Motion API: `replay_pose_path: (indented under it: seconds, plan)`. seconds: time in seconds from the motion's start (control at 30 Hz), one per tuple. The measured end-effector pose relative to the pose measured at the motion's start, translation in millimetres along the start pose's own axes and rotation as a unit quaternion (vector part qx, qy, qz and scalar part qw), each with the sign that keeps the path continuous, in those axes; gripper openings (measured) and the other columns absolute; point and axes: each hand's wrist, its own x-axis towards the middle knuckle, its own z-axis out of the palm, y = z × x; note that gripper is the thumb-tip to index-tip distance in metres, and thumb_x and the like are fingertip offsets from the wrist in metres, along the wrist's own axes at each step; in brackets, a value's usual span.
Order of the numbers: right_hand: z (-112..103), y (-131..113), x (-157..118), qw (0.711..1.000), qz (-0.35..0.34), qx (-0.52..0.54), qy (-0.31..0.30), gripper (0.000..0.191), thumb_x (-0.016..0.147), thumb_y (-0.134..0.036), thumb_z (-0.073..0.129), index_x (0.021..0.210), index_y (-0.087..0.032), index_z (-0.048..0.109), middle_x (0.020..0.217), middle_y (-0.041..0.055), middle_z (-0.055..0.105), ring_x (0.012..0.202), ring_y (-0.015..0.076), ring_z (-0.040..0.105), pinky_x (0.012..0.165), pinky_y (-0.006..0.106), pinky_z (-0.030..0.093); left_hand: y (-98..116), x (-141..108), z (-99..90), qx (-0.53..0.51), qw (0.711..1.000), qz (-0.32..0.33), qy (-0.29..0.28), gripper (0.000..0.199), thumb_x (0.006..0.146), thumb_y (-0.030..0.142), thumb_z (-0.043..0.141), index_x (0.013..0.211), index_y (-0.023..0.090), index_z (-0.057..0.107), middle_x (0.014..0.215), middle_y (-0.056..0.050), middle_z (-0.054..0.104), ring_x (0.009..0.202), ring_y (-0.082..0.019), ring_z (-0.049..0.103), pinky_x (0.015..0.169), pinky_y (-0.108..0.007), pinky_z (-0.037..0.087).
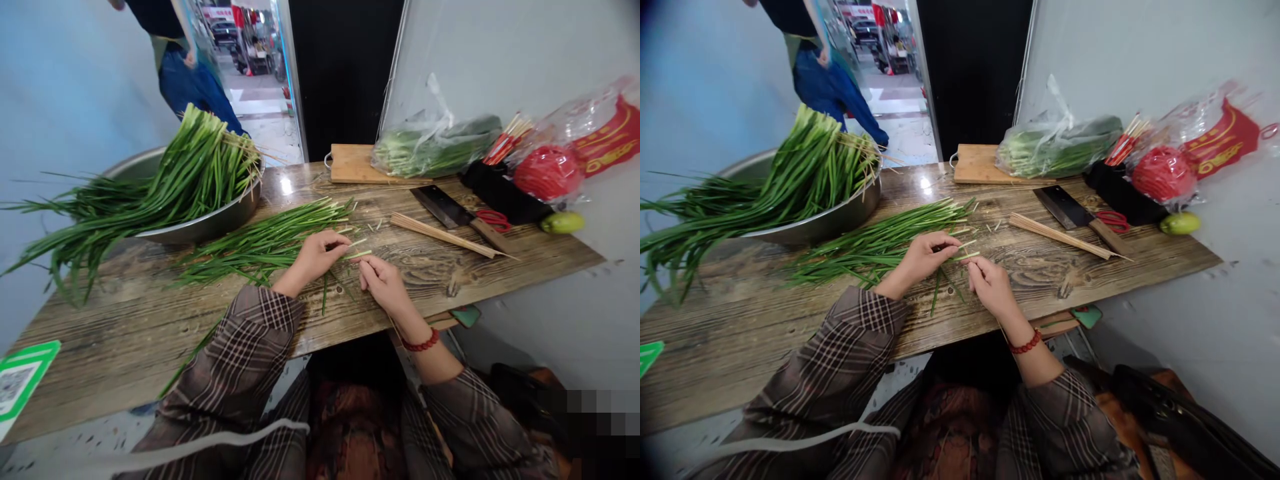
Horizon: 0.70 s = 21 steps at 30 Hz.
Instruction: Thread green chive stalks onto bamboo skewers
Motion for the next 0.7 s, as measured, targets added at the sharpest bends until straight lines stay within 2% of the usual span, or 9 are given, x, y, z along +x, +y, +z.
replay_pose_path:
  seconds: [0.27, 0.7]
  plan:
    - [-1.2, -1.3, 0.2, 1.0, 0.002, -0.005, -0.002, 0.03, 0.094, -0.033, 0.042, 0.099, -0.016, 0.066, 0.05, -0.006, 0.05, 0.048, 0.0101, 0.049, 0.056, 0.023, 0.039, -3.6, -0.2, 1.6, 0.001, 1.0, 0.027, 0.008, 0.014, 0.081, 0.018, 0.06, 0.084, 0.015, 0.074, 0.08, -0.004, 0.07, 0.077, -0.014, 0.063, 0.076, -0.026, 0.047]
    - [-1.0, -2.1, 0.3, 1.0, 0.006, 0.001, -0.002, 0.028, 0.093, -0.03, 0.042, 0.099, -0.015, 0.066, 0.049, -0.0063, 0.05, 0.047, 0.0103, 0.048, 0.057, 0.023, 0.039, -4.3, 0.4, 3.2, -0.002, 0.999, 0.033, 0.031, 0.01, 0.079, 0.017, 0.063, 0.08, 0.016, 0.072, 0.076, -0.003, 0.068, 0.074, -0.013, 0.062, 0.073, -0.026, 0.047]
